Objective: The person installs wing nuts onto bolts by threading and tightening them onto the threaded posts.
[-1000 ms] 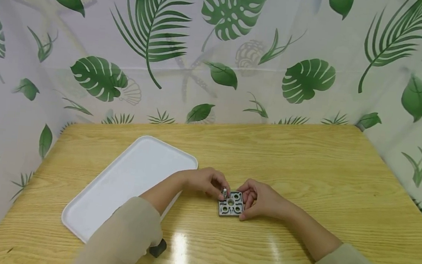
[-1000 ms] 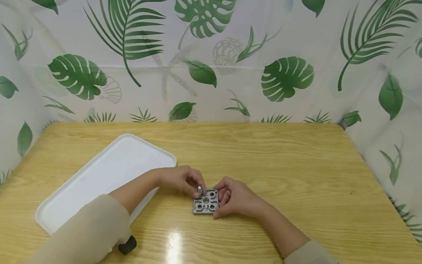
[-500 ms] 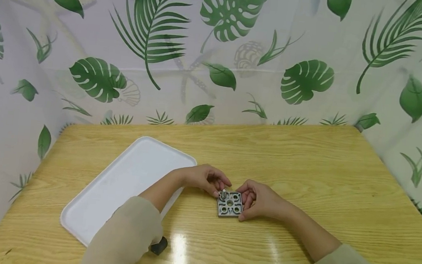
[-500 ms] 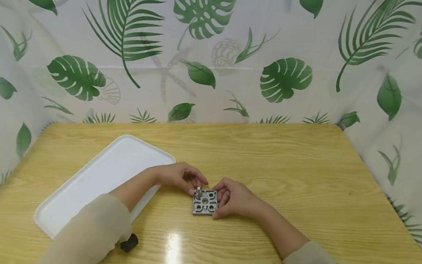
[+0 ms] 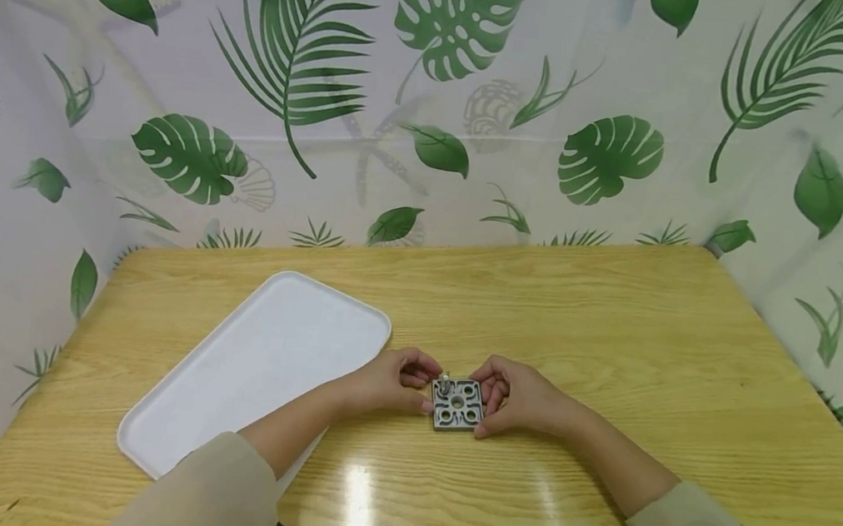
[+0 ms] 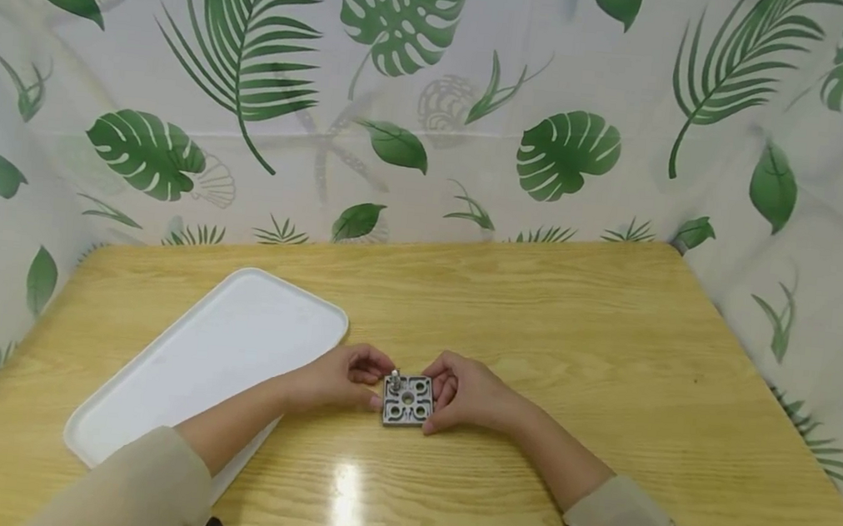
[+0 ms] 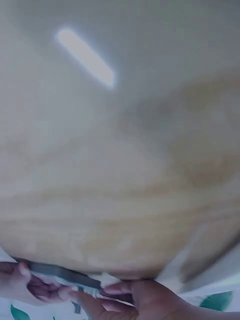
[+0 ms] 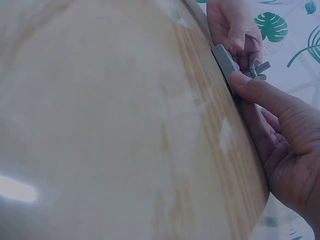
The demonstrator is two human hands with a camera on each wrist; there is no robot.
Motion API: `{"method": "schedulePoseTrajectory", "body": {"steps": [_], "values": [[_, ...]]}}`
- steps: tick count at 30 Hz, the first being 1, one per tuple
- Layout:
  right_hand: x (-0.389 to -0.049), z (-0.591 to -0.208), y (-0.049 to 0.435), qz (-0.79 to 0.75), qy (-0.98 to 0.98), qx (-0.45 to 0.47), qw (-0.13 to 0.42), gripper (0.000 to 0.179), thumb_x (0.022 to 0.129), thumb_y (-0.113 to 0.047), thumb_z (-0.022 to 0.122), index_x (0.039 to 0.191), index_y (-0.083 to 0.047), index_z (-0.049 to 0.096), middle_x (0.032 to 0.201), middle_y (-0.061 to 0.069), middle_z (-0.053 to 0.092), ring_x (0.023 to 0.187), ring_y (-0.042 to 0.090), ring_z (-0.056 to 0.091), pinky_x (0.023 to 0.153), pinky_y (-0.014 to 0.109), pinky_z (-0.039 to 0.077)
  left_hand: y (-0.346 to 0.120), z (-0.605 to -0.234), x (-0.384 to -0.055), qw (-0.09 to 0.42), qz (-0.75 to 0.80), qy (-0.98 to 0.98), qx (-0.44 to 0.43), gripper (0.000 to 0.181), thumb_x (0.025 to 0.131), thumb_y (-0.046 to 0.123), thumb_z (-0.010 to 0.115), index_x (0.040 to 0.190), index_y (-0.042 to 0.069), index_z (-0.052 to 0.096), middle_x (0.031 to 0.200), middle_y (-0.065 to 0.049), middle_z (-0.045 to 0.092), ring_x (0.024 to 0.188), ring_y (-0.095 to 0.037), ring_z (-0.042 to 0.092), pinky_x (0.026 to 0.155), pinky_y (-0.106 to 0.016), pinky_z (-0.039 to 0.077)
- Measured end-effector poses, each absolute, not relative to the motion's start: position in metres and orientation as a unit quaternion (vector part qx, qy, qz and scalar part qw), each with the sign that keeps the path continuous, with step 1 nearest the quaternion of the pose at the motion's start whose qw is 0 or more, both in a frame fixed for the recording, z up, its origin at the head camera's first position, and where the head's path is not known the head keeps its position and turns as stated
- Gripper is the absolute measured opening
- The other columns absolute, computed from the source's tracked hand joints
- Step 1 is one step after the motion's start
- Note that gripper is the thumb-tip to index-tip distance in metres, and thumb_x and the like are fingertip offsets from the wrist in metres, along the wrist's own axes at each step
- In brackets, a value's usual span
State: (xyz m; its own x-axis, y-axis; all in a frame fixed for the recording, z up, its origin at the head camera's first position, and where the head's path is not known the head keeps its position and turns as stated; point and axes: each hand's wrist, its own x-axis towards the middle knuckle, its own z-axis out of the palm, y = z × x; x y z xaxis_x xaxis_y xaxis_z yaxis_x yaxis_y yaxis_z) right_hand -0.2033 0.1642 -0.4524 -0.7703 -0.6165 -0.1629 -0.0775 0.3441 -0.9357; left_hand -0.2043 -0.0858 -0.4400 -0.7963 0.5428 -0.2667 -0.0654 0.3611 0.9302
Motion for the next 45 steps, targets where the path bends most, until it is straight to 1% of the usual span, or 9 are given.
{"method": "schedulePoseTrajectory", "body": {"steps": [2,7,11,15,20,28,38,42,45], "values": [[-0.203,-0.453,0.165,-0.528,0.779,-0.224,0.255,0.064,0.062,-0.004,0.086,0.112,0.009,0.049,0.082,0.007,0.058,0.067,0.01,0.059,0.062,0.02,0.051,-0.083,-0.444,-0.197,0.239,0.545,0.791,0.144,0.043,0.078,0.01,0.077,0.115,0.002,0.057,0.111,-0.007,0.059,0.097,-0.016,0.056,0.088,-0.026,0.048],[-0.203,-0.455,0.165,-0.522,0.782,-0.225,0.255,0.064,0.063,-0.006,0.087,0.113,0.008,0.049,0.084,0.009,0.059,0.067,0.011,0.06,0.062,0.021,0.052,-0.07,-0.457,-0.175,0.085,0.53,0.834,0.125,0.035,0.073,0.02,0.082,0.098,0.006,0.063,0.09,-0.002,0.058,0.077,-0.011,0.051,0.068,-0.021,0.045],[-0.203,-0.455,0.165,-0.52,0.785,-0.229,0.248,0.063,0.063,-0.006,0.087,0.112,0.008,0.049,0.084,0.009,0.059,0.067,0.011,0.061,0.062,0.022,0.052,-0.059,-0.461,-0.166,-0.01,0.525,0.843,0.115,0.035,0.07,0.021,0.084,0.094,0.008,0.063,0.087,-0.001,0.056,0.076,-0.01,0.049,0.067,-0.02,0.045],[-0.203,-0.453,0.166,-0.519,0.786,-0.228,0.246,0.062,0.064,-0.006,0.086,0.112,0.008,0.05,0.083,0.009,0.059,0.067,0.011,0.061,0.062,0.022,0.052,-0.052,-0.462,-0.165,-0.05,0.515,0.848,0.116,0.034,0.069,0.022,0.085,0.092,0.008,0.063,0.087,-0.002,0.056,0.076,-0.011,0.051,0.068,-0.021,0.046],[-0.202,-0.451,0.166,-0.518,0.788,-0.227,0.245,0.062,0.064,-0.006,0.086,0.112,0.008,0.049,0.083,0.009,0.06,0.068,0.012,0.061,0.063,0.022,0.051,-0.05,-0.46,-0.165,-0.064,0.514,0.846,0.126,0.03,0.071,0.022,0.084,0.088,0.007,0.063,0.086,-0.003,0.057,0.076,-0.015,0.054,0.068,-0.021,0.047],[-0.202,-0.451,0.165,-0.508,0.795,-0.218,0.251,0.063,0.064,-0.01,0.087,0.112,0.005,0.051,0.085,0.008,0.059,0.069,0.013,0.06,0.062,0.022,0.051,-0.05,-0.464,-0.167,-0.059,0.507,0.85,0.127,0.025,0.075,0.021,0.081,0.086,0.008,0.063,0.086,-0.001,0.057,0.076,-0.012,0.055,0.069,-0.02,0.048],[-0.202,-0.452,0.164,-0.512,0.791,-0.222,0.251,0.063,0.064,-0.008,0.087,0.113,0.007,0.05,0.084,0.008,0.058,0.068,0.012,0.06,0.062,0.021,0.051,-0.057,-0.457,-0.174,0.001,0.502,0.852,0.149,0.022,0.08,0.023,0.077,0.091,0.008,0.066,0.091,0.0,0.06,0.083,-0.012,0.055,0.073,-0.022,0.047],[-0.202,-0.453,0.165,-0.515,0.789,-0.226,0.249,0.062,0.064,-0.008,0.087,0.112,0.007,0.05,0.084,0.008,0.059,0.067,0.011,0.061,0.062,0.021,0.051,-0.062,-0.456,-0.181,0.02,0.494,0.852,0.173,0.019,0.08,0.023,0.077,0.089,0.01,0.067,0.091,0.001,0.058,0.084,-0.012,0.052,0.074,-0.023,0.044],[-0.202,-0.452,0.165,-0.516,0.787,-0.227,0.251,0.062,0.064,-0.008,0.087,0.112,0.007,0.05,0.084,0.008,0.059,0.068,0.011,0.061,0.062,0.021,0.051,-0.066,-0.454,-0.188,0.046,0.488,0.849,0.198,0.018,0.08,0.022,0.077,0.087,0.01,0.067,0.093,0.001,0.056,0.088,-0.013,0.051,0.079,-0.025,0.044]]}}
